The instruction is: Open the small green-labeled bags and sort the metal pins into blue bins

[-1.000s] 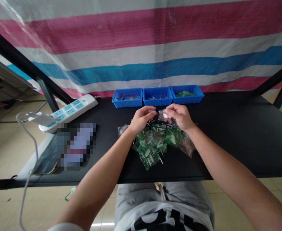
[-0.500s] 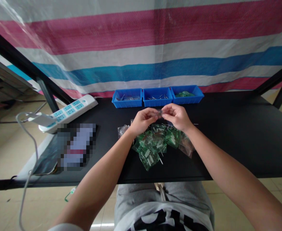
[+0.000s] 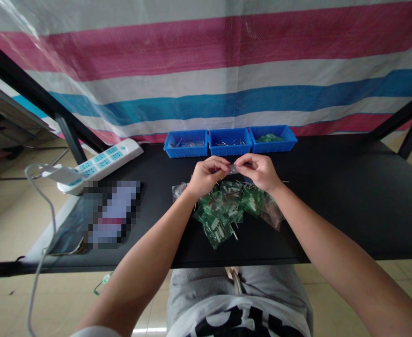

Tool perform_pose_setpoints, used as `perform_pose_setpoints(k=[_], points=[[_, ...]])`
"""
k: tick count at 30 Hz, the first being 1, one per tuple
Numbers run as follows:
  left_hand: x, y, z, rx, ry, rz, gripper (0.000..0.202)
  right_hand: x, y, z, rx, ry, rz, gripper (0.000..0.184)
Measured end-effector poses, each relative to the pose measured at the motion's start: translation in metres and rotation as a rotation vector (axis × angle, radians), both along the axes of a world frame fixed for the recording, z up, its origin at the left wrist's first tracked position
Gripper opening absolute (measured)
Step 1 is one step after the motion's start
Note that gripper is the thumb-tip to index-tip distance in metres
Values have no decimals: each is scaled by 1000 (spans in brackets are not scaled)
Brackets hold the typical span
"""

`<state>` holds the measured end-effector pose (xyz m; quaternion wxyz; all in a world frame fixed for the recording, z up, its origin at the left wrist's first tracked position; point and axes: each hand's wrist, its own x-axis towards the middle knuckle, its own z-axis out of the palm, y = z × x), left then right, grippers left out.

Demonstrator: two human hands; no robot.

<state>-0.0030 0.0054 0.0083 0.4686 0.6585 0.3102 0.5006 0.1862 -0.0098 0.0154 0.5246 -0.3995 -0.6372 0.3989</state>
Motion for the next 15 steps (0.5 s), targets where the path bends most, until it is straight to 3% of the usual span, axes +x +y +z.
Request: perform_pose_setpoints(k=[3,6,8,12,15], points=[[3,-1,-1,-115,-67,-28,35,-2,-1,1,-107,32,-25,24],[3,-1,-2,-129,-73,-22,56,-2,0,2,-178,77,-23,30],[1,-1,-2,-54,-3,4,54,-3,2,2,-227,103,-30,35],[-1,-4,0,200,272,62,30,-2,5,3,-298,138,-41,45],[0,-8,3,280,386,77,23,-3,5,4,-308,156,-45,50]])
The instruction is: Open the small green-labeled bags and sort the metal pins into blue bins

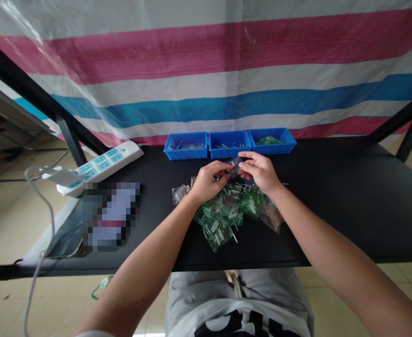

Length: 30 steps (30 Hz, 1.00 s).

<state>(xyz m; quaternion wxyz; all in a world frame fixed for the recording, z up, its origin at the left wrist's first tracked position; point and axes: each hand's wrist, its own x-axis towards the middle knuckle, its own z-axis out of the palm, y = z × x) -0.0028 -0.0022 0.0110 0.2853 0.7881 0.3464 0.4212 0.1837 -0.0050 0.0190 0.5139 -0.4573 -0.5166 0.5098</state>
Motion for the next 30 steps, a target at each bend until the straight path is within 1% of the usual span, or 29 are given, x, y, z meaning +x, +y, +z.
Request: perform_pose_setpoints(k=[3,6,8,11,14,15,19,21,23,26,30], points=[[0,0,0,5,7,49,22,-1,0,-1,1,37,-22,51],[-5,6,-1,42,12,153,34,0,2,-3,18,45,-46,51],[-12,12,-1,88,51,261,46,1,4,-4,32,16,-55,49],[-27,23,1,151,187,461,56,3,5,-7,42,-40,-46,48],[-41,32,2,76,336,627,63,4,6,-9,53,-72,-16,47],[-45,34,2,36,380,661,67,4,5,-9,61,-79,-4,46],[-53,36,2,-58,537,752,85,4,4,-10,84,-104,39,43],[-53,35,3,-87,573,802,89,4,4,-9,82,-112,51,42],[-51,33,5,-112,570,838,89,3,3,-8,76,-116,52,41],[-47,31,7,-137,535,873,84,2,1,-6,63,-136,47,39],[-46,30,6,-108,515,871,75,2,1,-7,97,-214,42,34]])
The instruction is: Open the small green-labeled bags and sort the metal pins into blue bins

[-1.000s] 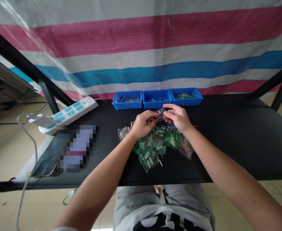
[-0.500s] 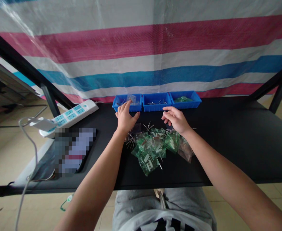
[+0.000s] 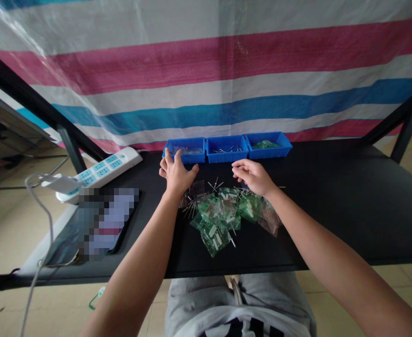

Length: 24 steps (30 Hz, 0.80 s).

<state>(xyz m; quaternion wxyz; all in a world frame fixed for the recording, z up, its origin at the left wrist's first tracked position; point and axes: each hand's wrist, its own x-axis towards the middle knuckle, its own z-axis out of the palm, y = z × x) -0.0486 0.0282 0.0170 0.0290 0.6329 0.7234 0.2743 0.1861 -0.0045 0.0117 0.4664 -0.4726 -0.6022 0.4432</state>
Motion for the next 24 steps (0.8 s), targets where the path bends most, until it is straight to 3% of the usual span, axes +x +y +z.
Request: perform_pose_setpoints(k=[5,9,13,19,24], points=[[-2,0,-4,31,74,-116,74,3,-1,0,140,-213,-29,24],[-1,-1,-4,32,114,-112,71,3,-2,3,195,-315,-21,21],[5,-6,0,128,72,-165,59,2,-3,2,249,-423,-8,15],[18,-14,4,83,2,-480,33,12,3,0,379,-590,14,20],[25,-17,0,-4,48,-753,27,33,14,-2,259,-713,-38,23]])
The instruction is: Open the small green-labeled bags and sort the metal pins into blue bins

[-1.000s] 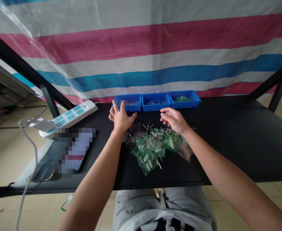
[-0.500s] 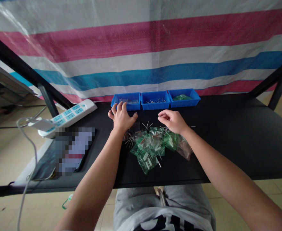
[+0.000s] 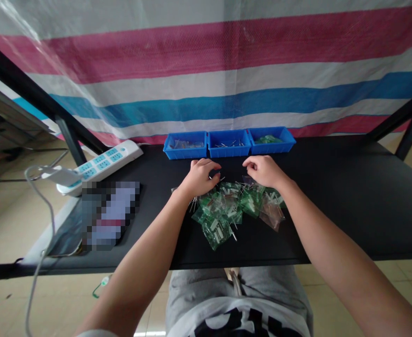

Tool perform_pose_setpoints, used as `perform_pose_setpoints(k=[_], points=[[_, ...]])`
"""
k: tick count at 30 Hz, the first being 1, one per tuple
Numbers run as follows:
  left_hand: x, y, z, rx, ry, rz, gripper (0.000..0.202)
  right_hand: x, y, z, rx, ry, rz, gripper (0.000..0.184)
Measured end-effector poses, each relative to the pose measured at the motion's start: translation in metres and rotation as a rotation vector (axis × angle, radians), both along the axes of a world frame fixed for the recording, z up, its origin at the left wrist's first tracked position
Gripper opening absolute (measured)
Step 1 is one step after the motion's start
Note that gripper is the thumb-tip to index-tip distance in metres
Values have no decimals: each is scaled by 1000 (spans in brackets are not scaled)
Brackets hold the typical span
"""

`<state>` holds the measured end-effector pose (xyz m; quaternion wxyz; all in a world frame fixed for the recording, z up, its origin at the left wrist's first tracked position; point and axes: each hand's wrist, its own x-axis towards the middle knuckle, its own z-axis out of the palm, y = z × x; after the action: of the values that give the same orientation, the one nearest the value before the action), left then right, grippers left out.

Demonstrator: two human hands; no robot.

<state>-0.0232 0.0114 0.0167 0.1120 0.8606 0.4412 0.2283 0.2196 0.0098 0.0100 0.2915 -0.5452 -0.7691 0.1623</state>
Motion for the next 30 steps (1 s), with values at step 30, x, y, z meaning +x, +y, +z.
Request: perform_pose_setpoints(k=[30], points=[[16,-3,-10,-110,202,88,20,-24,-11,-10,83,-158,239,10]])
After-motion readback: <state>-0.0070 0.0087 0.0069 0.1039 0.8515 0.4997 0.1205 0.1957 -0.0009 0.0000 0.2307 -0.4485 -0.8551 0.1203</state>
